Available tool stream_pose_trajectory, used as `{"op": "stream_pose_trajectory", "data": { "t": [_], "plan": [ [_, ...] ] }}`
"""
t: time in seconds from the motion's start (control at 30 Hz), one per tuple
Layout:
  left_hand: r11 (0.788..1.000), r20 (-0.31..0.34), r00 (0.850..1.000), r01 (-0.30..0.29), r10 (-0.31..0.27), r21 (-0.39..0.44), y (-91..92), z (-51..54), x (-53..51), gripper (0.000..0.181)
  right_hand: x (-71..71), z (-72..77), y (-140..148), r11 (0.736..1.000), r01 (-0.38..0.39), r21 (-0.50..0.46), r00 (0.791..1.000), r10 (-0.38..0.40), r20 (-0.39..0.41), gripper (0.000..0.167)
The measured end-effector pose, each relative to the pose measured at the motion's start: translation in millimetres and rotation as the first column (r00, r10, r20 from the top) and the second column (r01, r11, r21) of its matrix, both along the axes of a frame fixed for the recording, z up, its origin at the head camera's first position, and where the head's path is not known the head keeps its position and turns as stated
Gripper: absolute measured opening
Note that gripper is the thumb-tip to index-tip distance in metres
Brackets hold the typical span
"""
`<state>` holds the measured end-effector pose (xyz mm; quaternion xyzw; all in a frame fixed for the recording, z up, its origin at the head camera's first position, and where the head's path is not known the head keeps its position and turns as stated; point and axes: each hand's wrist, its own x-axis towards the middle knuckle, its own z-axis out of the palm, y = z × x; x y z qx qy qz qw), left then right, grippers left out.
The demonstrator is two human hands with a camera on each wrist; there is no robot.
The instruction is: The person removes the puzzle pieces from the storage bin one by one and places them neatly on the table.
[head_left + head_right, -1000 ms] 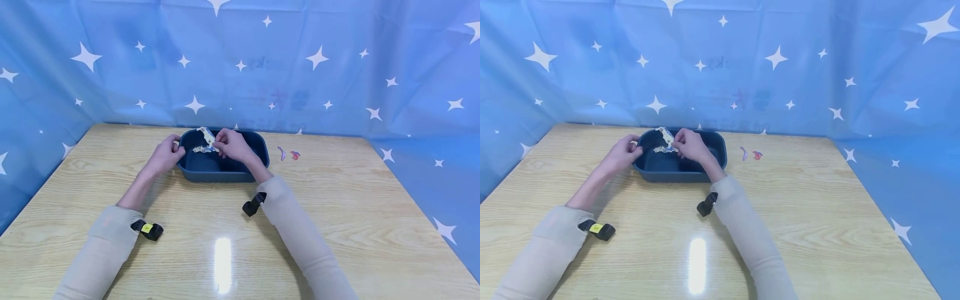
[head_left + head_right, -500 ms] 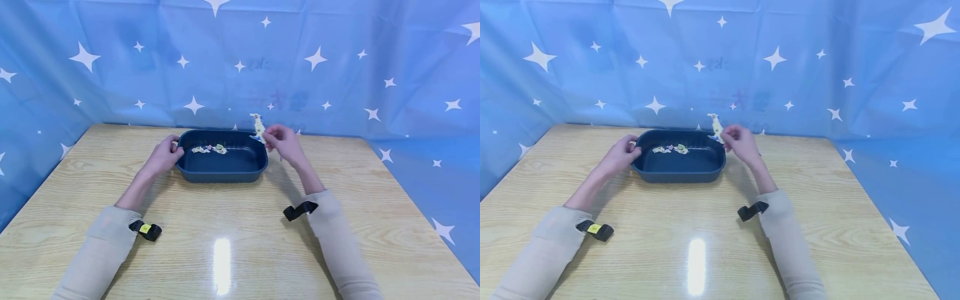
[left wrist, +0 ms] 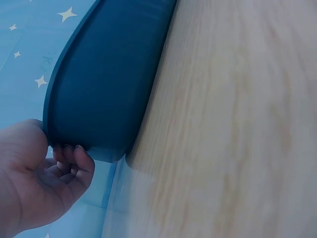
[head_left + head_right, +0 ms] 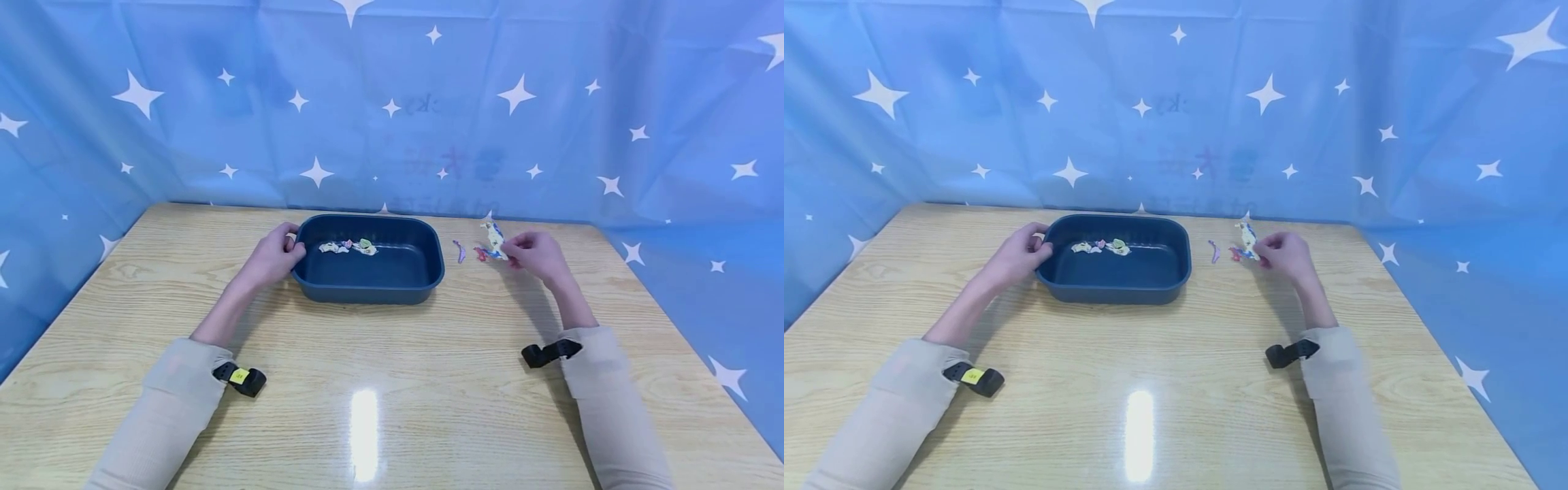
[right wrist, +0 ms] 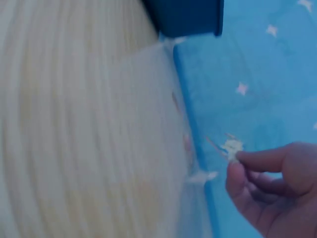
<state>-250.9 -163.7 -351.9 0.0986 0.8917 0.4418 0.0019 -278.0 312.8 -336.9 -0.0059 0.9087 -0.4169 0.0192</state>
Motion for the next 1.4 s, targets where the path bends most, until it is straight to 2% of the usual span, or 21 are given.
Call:
{"op": "stream_pose_trajectory", "data": {
  "t": [0.13,0.23,0.57,0.77,1.0,1.2,1.4],
  "plan": [
    [1.0,-0.008,1.0,-0.008,0.008,0.0,0.1,-0.3,0.4,0.037,-1.5,-6.1,14.3,1.0,0.021,0.021,0.995,-0.023,0.092,0.038],
    [1.0,-0.003,1.0,-0.011,0.011,0.006,-0.3,-0.7,0.3,0.036,-1.5,-8.3,19.4,0.999,0.035,0.015,0.991,-0.037,0.127,0.039],
    [1.0,0.005,1.0,-0.011,0.011,0.01,-0.8,0.5,-0.2,0.037,-0.1,-7.1,31.7,0.993,0.061,0.102,0.991,-0.073,0.11,0.043],
    [1.0,0.018,1.0,-0.01,0.01,0.015,-0.2,-0.4,-0.4,0.037,1.8,-0.9,23.8,0.995,0.025,0.097,0.999,-0.029,0.044,0.04],
    [1.0,0.023,1.0,-0.008,0.007,0.016,-0.2,-1.5,-0.9,0.038,5.1,11.9,1.4,0.999,-0.029,0.043,0.998,0.031,-0.053,0.039],
    [1.0,0.031,1.0,-0.004,0.004,0.022,1.4,-1.3,-0.4,0.038,7.2,20.1,-22.5,0.997,-0.058,0.045,0.984,0.064,-0.163,0.033],
    [1.0,0.03,0.999,-0.014,0.013,0.027,2.3,-1.0,0.5,0.037,9.8,28.2,-51.8,0.991,-0.111,0.077,0.965,0.126,-0.228,0.031]
  ]
}}
